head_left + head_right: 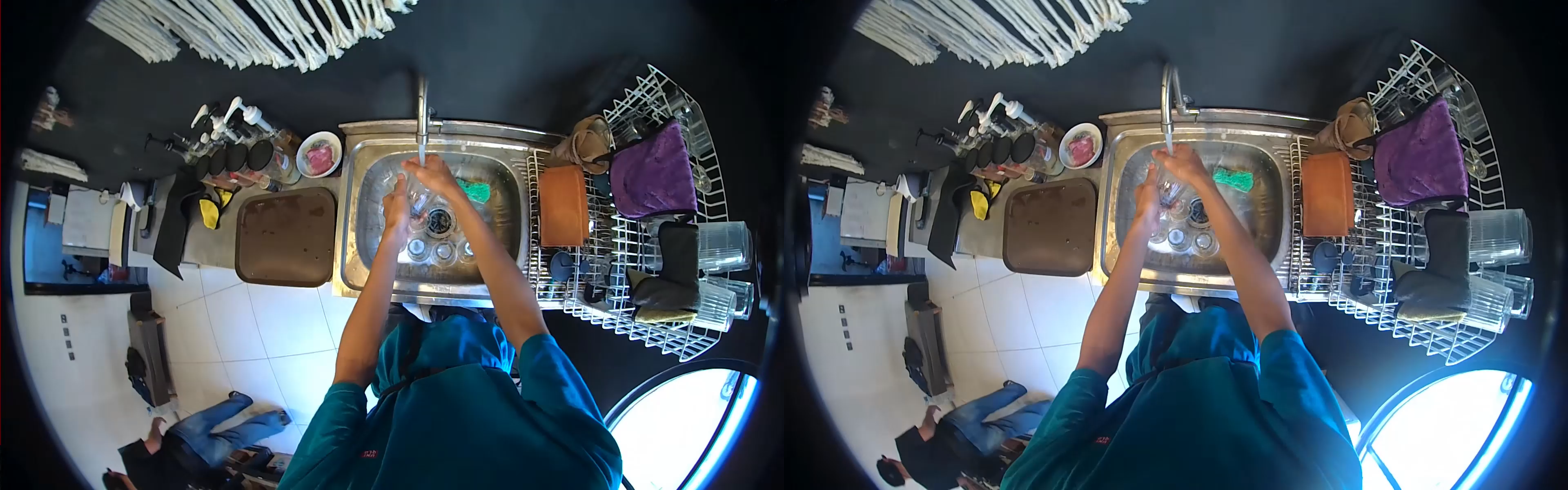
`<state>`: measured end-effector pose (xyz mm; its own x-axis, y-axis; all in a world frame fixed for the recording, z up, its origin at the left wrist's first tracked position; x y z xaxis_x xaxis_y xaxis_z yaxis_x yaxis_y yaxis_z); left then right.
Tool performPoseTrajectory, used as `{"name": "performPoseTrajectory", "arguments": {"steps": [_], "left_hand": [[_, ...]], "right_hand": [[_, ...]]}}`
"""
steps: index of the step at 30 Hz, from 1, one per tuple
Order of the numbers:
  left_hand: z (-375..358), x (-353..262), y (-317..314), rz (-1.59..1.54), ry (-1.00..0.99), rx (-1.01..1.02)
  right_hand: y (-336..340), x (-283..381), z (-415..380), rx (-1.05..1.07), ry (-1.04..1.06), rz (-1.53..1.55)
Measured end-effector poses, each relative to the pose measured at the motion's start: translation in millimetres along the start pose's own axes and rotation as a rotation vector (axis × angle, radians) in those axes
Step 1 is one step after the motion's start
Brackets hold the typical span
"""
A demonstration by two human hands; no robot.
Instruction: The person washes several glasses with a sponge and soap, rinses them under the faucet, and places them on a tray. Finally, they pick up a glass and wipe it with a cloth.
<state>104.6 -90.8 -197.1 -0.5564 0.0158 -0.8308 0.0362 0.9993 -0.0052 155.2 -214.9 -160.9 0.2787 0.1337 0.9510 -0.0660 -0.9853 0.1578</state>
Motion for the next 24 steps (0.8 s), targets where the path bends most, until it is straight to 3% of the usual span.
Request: {"name": "performPoseTrajectory", "arguments": {"steps": [1,4,5,7,8,12,14,15,17,19,21,24], "left_hand": [[-0.1,-3.0,3.9,0.040,-0.025,0.009],[5.1,-1.1,13.1,0.042,-0.050,0.006],[8.6,1.4,11.7,0.005,-0.050,0.006],[17.6,7.3,9.2,-0.097,-0.050,-0.015],[21.4,10.4,9.5,-0.193,-0.051,-0.040],[36.4,-4.8,1.9,-0.237,-0.117,-0.101],[39.3,-33.7,3.9,0.124,-0.413,-0.257],[37.8,-41.8,-0.7,0.120,-0.418,-0.250],[10.7,-87.4,-25.7,0.803,-0.683,-0.326],[0.8,-106.2,-50.6,0.942,-0.675,-0.211],[0.3,-108.5,-71.4,1.088,-0.668,-0.093],[-1.6,-110.2,-86.4,1.106,-0.820,-0.028]], "right_hand": [[-0.6,3.4,3.6,0.011,-0.002,-0.003],[-40.9,1.5,18.3,0.405,-0.059,-0.156],[-44.0,-1.0,22.3,0.406,-0.058,-0.161],[-55.2,16.5,11.7,0.421,0.041,-0.459],[-52.6,28.7,6.1,0.322,0.126,-0.476],[-25.4,29.8,4.8,0.196,-0.031,-0.427],[9.0,23.2,0.3,-0.033,0.023,-0.128],[15.4,11.1,-1.1,-0.041,0.027,-0.132],[30.9,-33.0,-5.1,-0.139,-0.038,0.456],[32.9,-63.9,-13.7,-0.134,-0.087,0.618],[19.3,-78.9,-27.3,-0.072,-0.181,1.119],[16.3,-82.3,-43.7,-0.088,-0.237,1.287]]}}
Point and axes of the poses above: each hand's wrist, its own z-axis towards the middle knuckle, its own y-axis out of the back of the hand, x = y × z, the point moved 9 cm from there along z, towards the middle knuckle, and after that the axes turned 13 degrees about z, right-handed, at the moved point
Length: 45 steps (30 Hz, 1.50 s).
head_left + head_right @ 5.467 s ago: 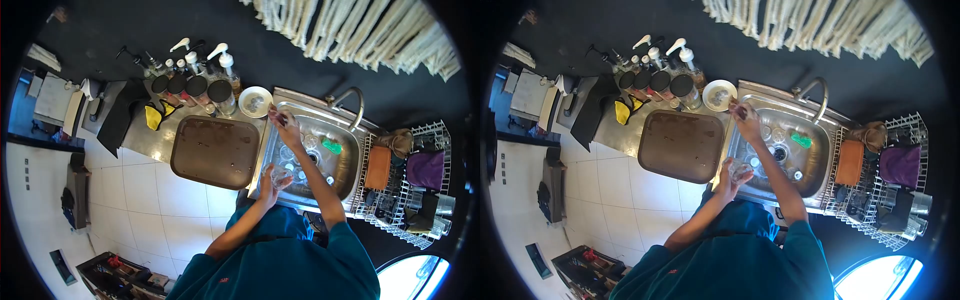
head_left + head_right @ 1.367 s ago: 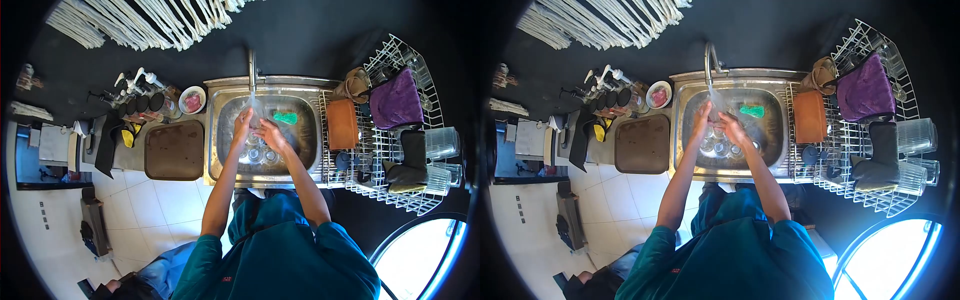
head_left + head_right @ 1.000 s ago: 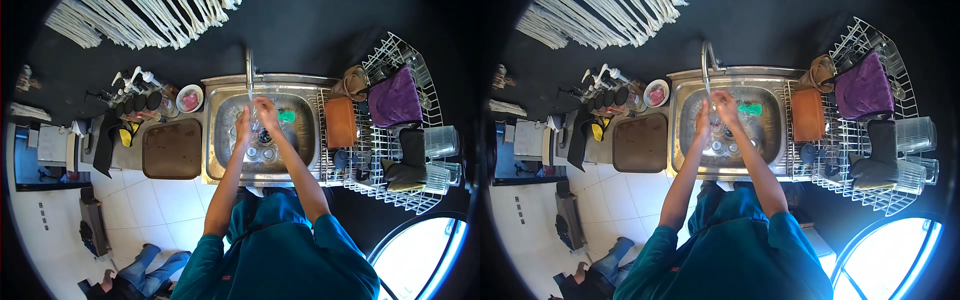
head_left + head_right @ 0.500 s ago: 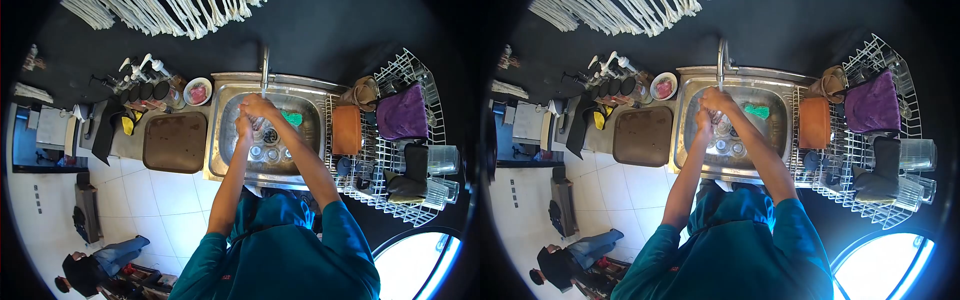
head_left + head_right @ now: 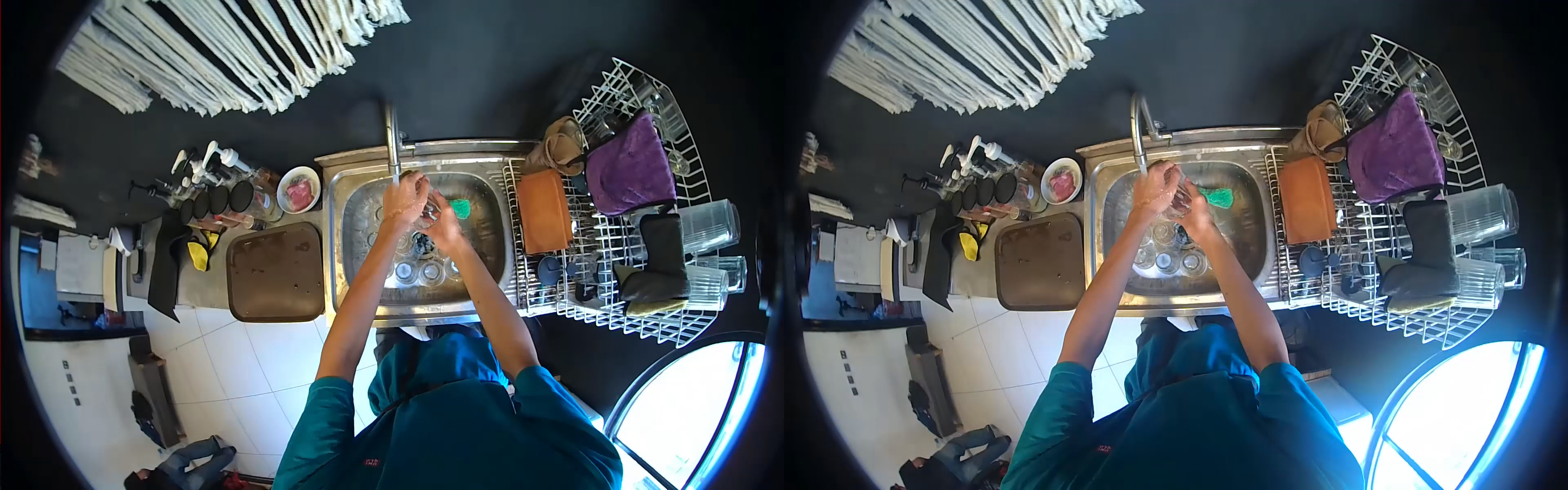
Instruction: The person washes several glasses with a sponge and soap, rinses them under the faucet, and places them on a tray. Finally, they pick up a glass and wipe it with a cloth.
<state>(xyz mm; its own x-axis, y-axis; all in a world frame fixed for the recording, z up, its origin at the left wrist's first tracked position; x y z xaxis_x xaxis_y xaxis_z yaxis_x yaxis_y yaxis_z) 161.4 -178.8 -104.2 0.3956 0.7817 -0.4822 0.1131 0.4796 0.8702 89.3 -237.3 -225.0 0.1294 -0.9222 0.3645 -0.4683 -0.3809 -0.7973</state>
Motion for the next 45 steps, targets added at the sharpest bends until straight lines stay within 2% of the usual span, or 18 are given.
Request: {"name": "performPoseTrajectory", "arguments": {"steps": [2,5,7,8,10,14,15,17,22,24,28,31,33,35,36,40,43,45], "left_hand": [[0.1,9.6,-3.4,-0.017,0.052,0.027],[-3.1,52.5,-21.6,-0.116,0.131,0.006],[-26.1,102.4,-34.0,-0.508,0.392,-0.129],[-34.4,111.4,-37.9,-0.505,0.399,-0.137],[-61.8,125.3,-72.5,-0.934,0.641,0.103],[-85.7,124.1,-82.4,-1.099,0.588,0.058],[-89.5,127.0,-83.8,-1.104,0.599,0.042],[-87.5,121.0,-70.6,-1.143,0.383,-0.086],[-107.4,77.4,-18.1,-1.018,0.357,-0.214],[-114.0,58.1,2.0,-0.732,0.179,-0.315],[-116.5,48.5,4.1,-0.615,0.180,-0.430],[-108.5,47.7,3.3,-0.708,0.189,-0.333],[-110.3,44.7,18.9,-0.583,0.118,-0.420],[-110.6,49.0,5.2,-0.828,0.178,-0.252],[-111.6,54.1,-0.5,-0.942,0.173,-0.281],[-122.1,71.2,-10.0,-0.817,0.208,-0.315],[-127.5,65.2,21.6,-0.510,0.101,-0.500],[-123.2,72.6,15.2,-0.580,0.174,-0.282]], "right_hand": [[-3.7,-3.4,-8.7,-0.031,-0.025,0.075],[-20.8,7.2,-11.5,-0.004,0.095,-0.132],[-39.4,22.1,-14.1,0.016,0.359,-0.771],[-43.6,23.5,-7.6,-0.012,0.387,-0.854],[-61.1,23.3,-3.6,0.035,0.491,-1.025],[-100.3,19.9,-24.8,0.092,0.832,-1.432],[-101.0,16.1,-22.8,0.111,0.824,-1.439],[-90.0,19.6,-16.6,0.097,0.732,-1.181],[-56.7,12.9,-2.5,0.089,0.421,-0.762],[-24.7,-10.3,-0.3,-0.076,-0.009,-0.603],[-28.8,-33.6,-10.3,0.021,-0.166,-0.279],[-21.3,-39.1,-5.5,0.067,-0.173,-0.188],[-24.4,-35.4,-8.6,0.095,-0.140,-0.145],[-31.4,-15.9,-11.5,0.143,0.076,-0.291],[-35.4,-14.5,-7.2,0.193,0.091,-0.401],[-33.9,-27.2,-14.0,0.165,-0.030,-0.454],[-40.0,-52.1,-24.8,0.163,-0.155,-0.187],[-9.4,-70.6,-13.5,0.076,-0.211,-0.156]]}}
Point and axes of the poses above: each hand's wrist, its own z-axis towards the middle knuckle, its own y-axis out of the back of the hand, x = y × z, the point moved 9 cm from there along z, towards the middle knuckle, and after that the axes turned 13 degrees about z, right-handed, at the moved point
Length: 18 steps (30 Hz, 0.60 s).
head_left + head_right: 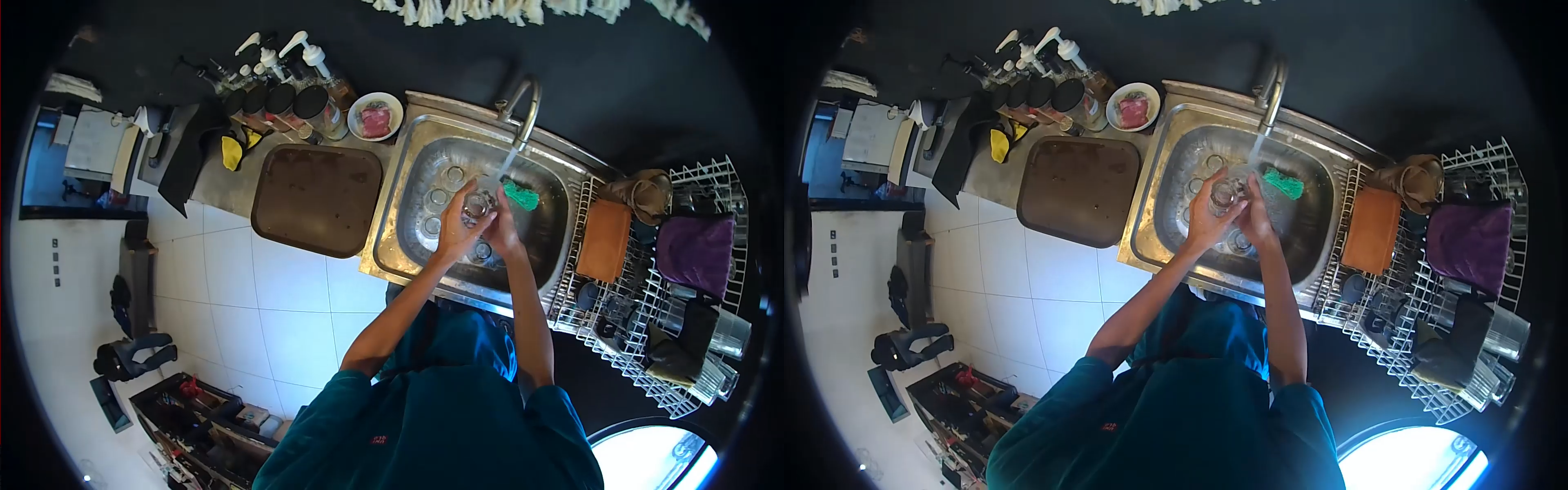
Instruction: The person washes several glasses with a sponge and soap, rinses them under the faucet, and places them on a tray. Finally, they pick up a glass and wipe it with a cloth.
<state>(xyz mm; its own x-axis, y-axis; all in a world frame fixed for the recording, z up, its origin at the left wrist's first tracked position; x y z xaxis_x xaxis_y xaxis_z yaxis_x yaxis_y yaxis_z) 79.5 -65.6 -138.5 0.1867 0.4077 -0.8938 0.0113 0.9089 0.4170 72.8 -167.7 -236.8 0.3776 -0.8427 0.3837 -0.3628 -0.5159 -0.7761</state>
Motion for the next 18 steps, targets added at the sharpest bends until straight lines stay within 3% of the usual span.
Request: {"name": "performPoseTrajectory", "arguments": {"steps": [2,3,5,6,8,10,12,13,18], "left_hand": [[-1.1,25.2,8.8,0.096,-0.053,0.008],[-1.7,33.1,12.4,0.191,-0.114,0.019],[-1.3,52.3,37.4,0.218,-0.068,0.014],[-0.6,65.2,55.4,0.257,-0.018,0.009],[9.6,92.5,96.5,0.192,0.133,-0.011],[30.2,122.8,141.8,0.285,0.145,-0.086],[56.0,149.0,177.8,0.312,0.194,-0.175],[68.5,161.5,189.7,0.307,0.201,-0.172],[101.4,211.5,209.1,0.720,0.299,-0.072]], "right_hand": [[60.5,-23.9,21.6,-0.079,-0.078,-0.143],[88.7,-10.1,33.3,-0.127,0.262,-0.582],[60.7,13.5,3.1,-0.290,0.583,-0.978],[62.2,8.0,0.3,-0.295,0.579,-0.977],[44.8,-2.7,-8.9,-0.213,0.774,-1.290],[38.7,-19.1,-9.7,-0.175,0.749,-1.285],[16.0,-43.7,-9.8,-0.217,0.687,-1.630],[21.2,-59.5,-2.7,-0.262,0.545,-1.694],[41.1,-103.0,16.1,-0.256,0.273,-1.989]]}}
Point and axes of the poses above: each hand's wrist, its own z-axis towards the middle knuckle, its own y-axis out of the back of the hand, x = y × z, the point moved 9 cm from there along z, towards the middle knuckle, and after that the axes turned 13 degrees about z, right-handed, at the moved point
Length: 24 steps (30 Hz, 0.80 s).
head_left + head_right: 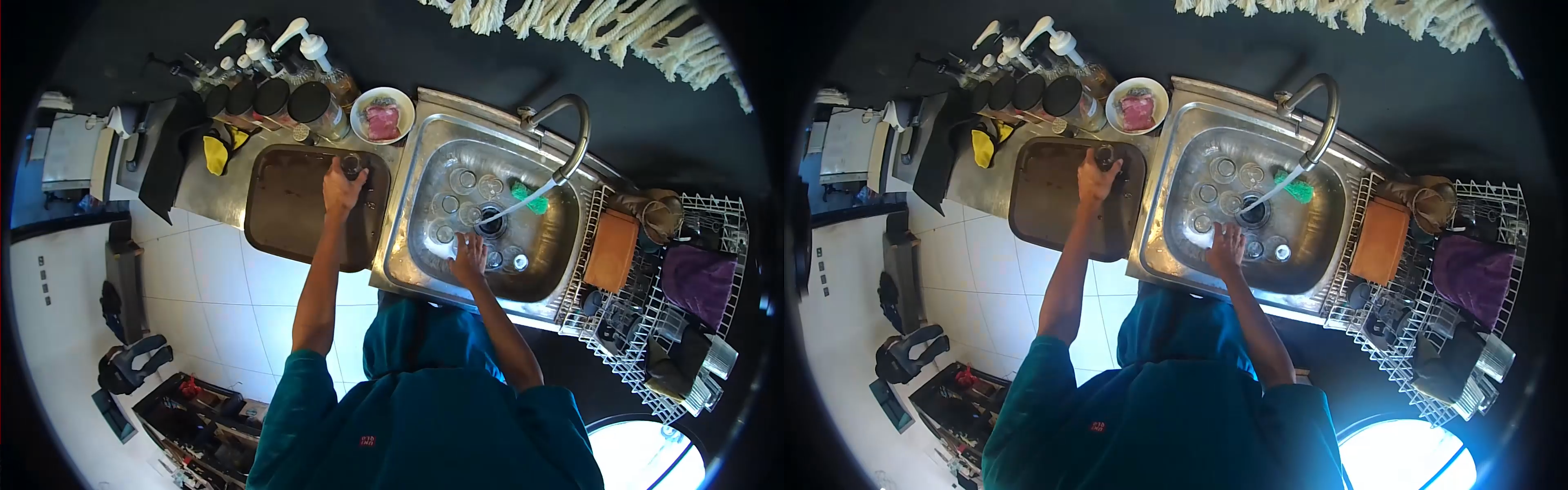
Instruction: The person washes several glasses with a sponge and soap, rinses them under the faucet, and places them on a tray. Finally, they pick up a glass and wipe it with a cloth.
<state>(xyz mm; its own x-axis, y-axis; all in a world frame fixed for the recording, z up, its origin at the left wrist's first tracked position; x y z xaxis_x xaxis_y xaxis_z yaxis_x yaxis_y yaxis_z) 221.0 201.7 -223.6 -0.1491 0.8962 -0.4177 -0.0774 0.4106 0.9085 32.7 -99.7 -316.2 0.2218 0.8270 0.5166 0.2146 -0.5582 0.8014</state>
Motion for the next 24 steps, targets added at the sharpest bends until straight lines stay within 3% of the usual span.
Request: {"name": "performPoseTrajectory", "arguments": {"steps": [4,10,12,15,17,18,20,21,22,24], "left_hand": [[-7.0,12.1,-8.5,-0.171,-0.044,0.033],[-28.1,3.8,-1.7,-0.201,-0.058,0.157],[-44.7,-15.6,32.7,-0.074,-0.155,-0.255],[-80.6,-41.0,41.4,-0.145,-0.114,-0.365],[-107.1,-74.5,31.1,-0.170,-0.219,-0.317],[-120.5,-98.2,22.7,-0.192,-0.317,-0.271],[-143.3,-129.2,-17.4,-0.481,-0.258,-0.062],[-151.0,-149.4,-35.7,-0.492,-0.309,0.018],[-159.1,-171.5,-47.8,-0.500,-0.359,0.100],[-171.9,-208.4,-57.8,-0.554,-0.367,0.164]], "right_hand": [[-17.7,-27.9,1.8,-0.060,0.005,-0.065],[-3.6,-51.0,4.4,-0.097,0.017,0.259],[8.5,-57.8,4.5,-0.094,0.032,0.314],[32.7,-73.2,0.8,-0.042,-0.131,0.457],[33.6,-110.5,0.9,-0.099,-0.375,0.926],[45.0,-109.3,2.9,-0.112,-0.372,0.929],[51.4,-96.8,1.5,-0.101,-0.532,1.799],[37.6,-102.6,10.5,-0.073,-0.529,2.045],[48.9,-98.9,13.4,-0.087,-0.514,2.050],[58.8,-71.2,23.3,0.000,-0.527,2.353]]}}
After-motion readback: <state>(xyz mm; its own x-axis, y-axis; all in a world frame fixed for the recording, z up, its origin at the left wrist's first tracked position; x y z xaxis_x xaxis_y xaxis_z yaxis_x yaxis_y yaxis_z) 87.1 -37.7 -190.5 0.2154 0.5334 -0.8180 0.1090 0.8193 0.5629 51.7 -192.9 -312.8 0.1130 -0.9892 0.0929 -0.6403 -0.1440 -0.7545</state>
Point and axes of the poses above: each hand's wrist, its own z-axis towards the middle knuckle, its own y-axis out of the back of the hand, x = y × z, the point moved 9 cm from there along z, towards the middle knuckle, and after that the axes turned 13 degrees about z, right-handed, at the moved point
